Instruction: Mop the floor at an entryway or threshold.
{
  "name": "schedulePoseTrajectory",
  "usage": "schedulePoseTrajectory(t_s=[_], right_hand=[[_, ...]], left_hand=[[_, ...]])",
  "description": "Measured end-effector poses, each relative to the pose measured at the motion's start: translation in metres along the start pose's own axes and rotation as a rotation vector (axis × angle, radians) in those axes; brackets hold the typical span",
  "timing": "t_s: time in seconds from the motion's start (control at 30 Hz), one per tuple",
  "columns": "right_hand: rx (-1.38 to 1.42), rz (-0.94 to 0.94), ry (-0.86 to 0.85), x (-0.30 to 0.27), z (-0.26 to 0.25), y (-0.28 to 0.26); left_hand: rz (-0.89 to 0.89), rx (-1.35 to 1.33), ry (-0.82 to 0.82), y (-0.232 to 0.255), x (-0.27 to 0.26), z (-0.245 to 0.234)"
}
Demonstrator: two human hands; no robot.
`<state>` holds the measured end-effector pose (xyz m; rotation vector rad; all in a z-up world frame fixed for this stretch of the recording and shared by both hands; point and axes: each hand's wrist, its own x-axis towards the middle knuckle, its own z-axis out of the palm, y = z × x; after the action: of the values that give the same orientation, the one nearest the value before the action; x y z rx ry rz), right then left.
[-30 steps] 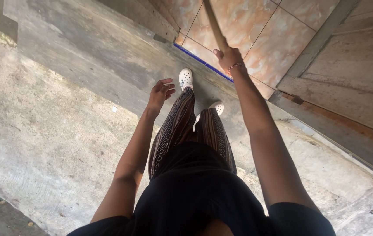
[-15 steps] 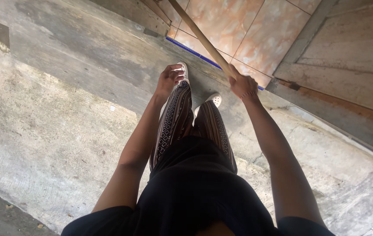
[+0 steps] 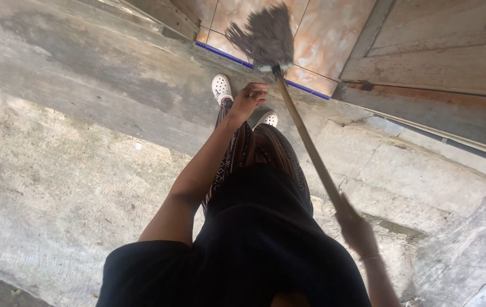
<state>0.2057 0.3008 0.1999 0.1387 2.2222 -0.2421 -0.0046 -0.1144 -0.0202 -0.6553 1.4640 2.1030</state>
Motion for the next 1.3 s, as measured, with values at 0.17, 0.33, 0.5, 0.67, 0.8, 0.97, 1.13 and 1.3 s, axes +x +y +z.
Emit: schedulePoseTrajectory(t_s=[0.17,0.33,0.5,0.67,0.8,0.97,1.13,1.3], right_hand=[[0.263,0.000,0.207,0.001,0.038,-0.040],[0.352,0.208,0.011,0.082,-0.022,-0.109],[0.465,0.004,0.110,0.186,-0.064,-0.188],[0.236,-0.283,0.400,0.385,-0.068,-0.210],[0.214,-0.082,0.428,0.402,-0.123,-0.252],[0.316,-0.078,0.439,0.381,-0.107,-0.198],[0.172,-0.085,0.457,0.278,-0.029,-0.104],[0.084,-0.106,0.470,0.115,0.083,-0.018]], left_hand=[[0.022,0.086,-0.025,0.020,-0.010,0.006],[-0.016,0.113,0.100,0.026,-0.011,-0.034],[0.091,-0.086,0.132,0.036,-0.035,-0.075],[0.120,-0.083,0.252,0.055,-0.073,-0.090],[0.108,-0.065,0.295,0.048,-0.087,-0.084],[0.044,-0.028,0.270,0.028,-0.085,-0.070],[0.038,0.002,0.169,0.032,-0.068,-0.042],[0.051,0.130,0.081,0.033,-0.049,-0.009]])
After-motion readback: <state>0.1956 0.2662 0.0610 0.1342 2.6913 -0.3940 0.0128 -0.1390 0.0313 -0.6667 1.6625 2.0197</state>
